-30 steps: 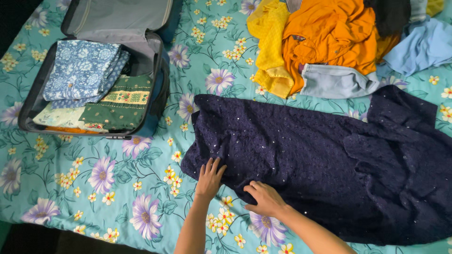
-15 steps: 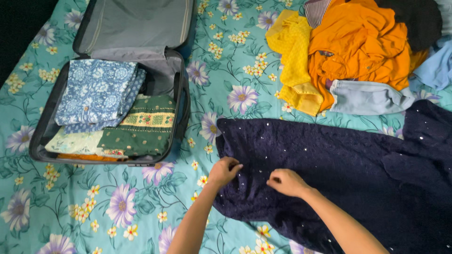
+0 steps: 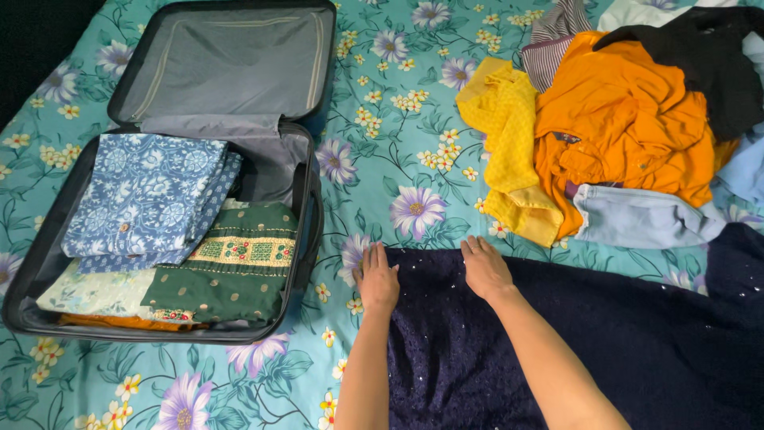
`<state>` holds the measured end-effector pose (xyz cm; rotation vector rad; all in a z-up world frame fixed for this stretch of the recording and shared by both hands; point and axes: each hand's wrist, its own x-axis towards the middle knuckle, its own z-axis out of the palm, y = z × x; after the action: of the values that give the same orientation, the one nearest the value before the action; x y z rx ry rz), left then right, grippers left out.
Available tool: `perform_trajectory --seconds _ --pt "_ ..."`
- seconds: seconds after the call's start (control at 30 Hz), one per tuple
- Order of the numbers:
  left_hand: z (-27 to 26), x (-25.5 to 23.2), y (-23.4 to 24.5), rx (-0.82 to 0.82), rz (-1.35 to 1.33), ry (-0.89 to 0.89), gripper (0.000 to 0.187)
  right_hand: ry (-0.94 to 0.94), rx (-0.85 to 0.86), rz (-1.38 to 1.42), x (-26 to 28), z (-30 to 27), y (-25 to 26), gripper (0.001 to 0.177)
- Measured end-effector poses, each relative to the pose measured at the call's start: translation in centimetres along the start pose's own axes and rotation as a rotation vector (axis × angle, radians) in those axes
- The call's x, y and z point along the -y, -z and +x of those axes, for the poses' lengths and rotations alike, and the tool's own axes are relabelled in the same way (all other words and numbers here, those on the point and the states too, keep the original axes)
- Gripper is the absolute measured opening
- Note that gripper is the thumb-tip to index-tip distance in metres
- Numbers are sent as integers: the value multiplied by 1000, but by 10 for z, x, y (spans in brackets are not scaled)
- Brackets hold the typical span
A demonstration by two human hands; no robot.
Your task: The person spreads a dark garment on a floral bedspread, folds its sides inward, and rolls it up by hand.
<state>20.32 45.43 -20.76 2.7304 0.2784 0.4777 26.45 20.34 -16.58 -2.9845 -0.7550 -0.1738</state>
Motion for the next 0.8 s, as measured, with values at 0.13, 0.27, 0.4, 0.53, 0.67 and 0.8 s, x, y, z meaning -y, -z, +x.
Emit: perform_trajectory --seconds 0.13,0.27,0.4,0.53,0.67,0.8 --pt "16 -14 2 268 71 168 58 -147 387 -80 4 10 -6 51" --pt "22 -23 28 370 95 176 27 -103 270 -54 10 13 19 48" --pt "18 -23 48 93 -66 -6 17 -16 120 -14 13 4 49 37" --pt "12 -12 48 31 -170 -54 69 94 34 16 14 -11 72 40" --pt "2 -6 43 193 -119 23 69 172 48 180 14 -18 77 35" --pt "-4 -16 67 106 -12 -175 33 194 35 86 19 -31 81 30"
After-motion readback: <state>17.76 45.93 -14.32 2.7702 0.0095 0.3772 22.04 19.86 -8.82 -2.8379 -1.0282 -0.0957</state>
